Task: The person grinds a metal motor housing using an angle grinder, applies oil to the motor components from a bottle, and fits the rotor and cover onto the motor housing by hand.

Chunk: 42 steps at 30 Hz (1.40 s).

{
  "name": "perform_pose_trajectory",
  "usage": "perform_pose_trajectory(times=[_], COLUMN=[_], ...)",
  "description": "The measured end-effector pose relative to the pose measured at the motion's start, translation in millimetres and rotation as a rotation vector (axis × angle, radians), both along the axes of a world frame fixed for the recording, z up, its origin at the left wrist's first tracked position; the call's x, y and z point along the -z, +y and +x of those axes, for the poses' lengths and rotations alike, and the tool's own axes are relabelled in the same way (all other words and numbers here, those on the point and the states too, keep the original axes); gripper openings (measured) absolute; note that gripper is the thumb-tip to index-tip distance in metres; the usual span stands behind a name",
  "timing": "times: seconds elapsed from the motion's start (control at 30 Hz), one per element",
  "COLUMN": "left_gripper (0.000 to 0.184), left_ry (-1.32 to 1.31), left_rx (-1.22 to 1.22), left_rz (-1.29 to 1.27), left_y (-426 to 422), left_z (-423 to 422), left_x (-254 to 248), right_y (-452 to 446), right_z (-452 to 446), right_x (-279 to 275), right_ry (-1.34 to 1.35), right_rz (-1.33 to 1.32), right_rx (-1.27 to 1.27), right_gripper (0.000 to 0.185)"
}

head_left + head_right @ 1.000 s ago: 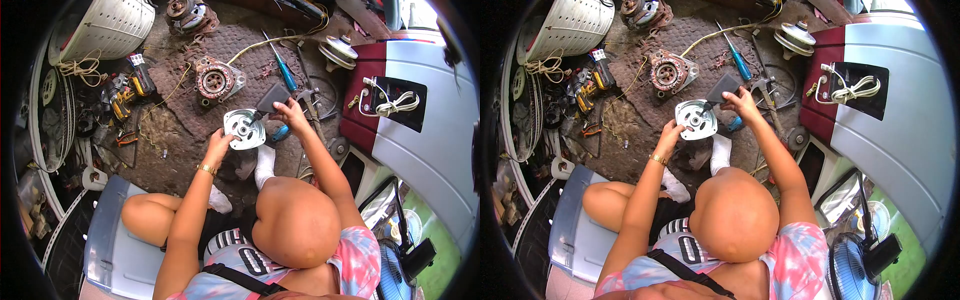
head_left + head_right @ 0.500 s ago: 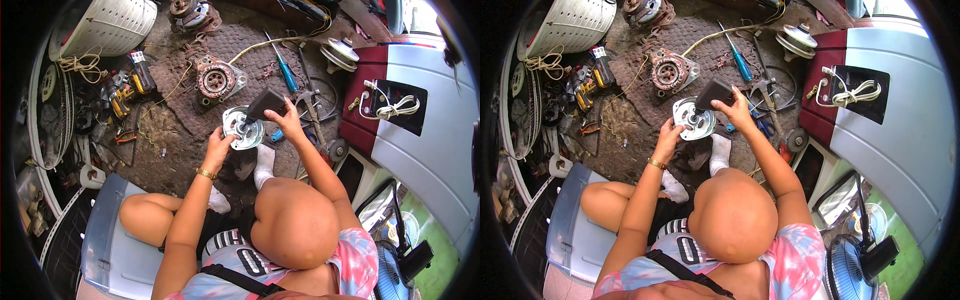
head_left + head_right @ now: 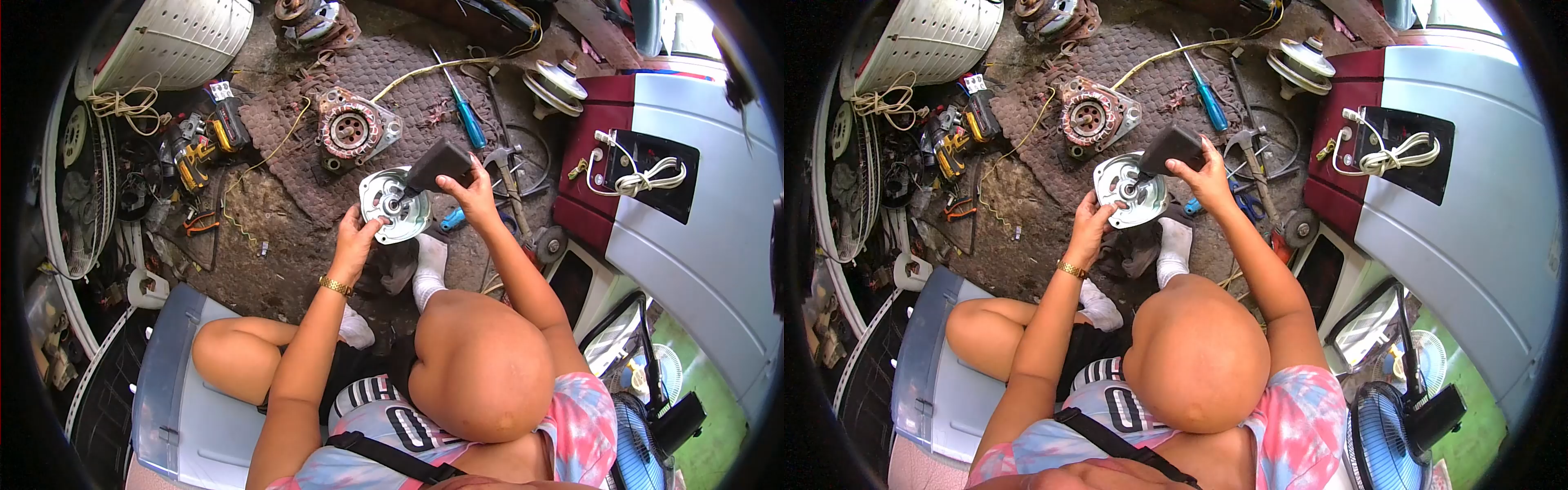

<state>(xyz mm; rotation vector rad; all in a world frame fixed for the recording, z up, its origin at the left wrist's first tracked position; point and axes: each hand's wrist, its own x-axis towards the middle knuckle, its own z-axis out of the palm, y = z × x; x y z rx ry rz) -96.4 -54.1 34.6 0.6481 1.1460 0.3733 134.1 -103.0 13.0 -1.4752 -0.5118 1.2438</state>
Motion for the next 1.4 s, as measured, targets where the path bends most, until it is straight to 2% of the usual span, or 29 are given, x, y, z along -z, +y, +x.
perform_pose_trajectory(times=[0.6,0.73,1.13,1.23,1.33,1.4], left_gripper=[0.035,0.036,0.037,0.038,0.039,0.039], left_ry=[-0.037,-0.06,-0.045,-0.046,-0.029,-0.027], left_rx=[-0.024,-0.008,-0.024,-0.022,-0.033,-0.056], left_rz=[-0.021,-0.034,-0.027,-0.026,-0.004,0.014], left_y=[5,7,8,9,8,6], left_z=[-1,-1,-2,-3,-6,-9], left_x=[-4,-6,-10,-11,-10,-9], right_y=[3,8,6,6,5,11], right_z=[-6,-1,-5,-8,-9,-12], right_x=[-6,-7,-7,-4,-2,-1], right_ry=[0.019,0.041,-0.012,0.101,-0.014,0.214], right_rz=[0.054,0.042,0.056,0.039,0.022,0.012], right_rx=[0.009,0.088,0.02,0.089,0.007,0.107], right_gripper=[0.046,0.046,0.046,0.047,0.048,0.048])
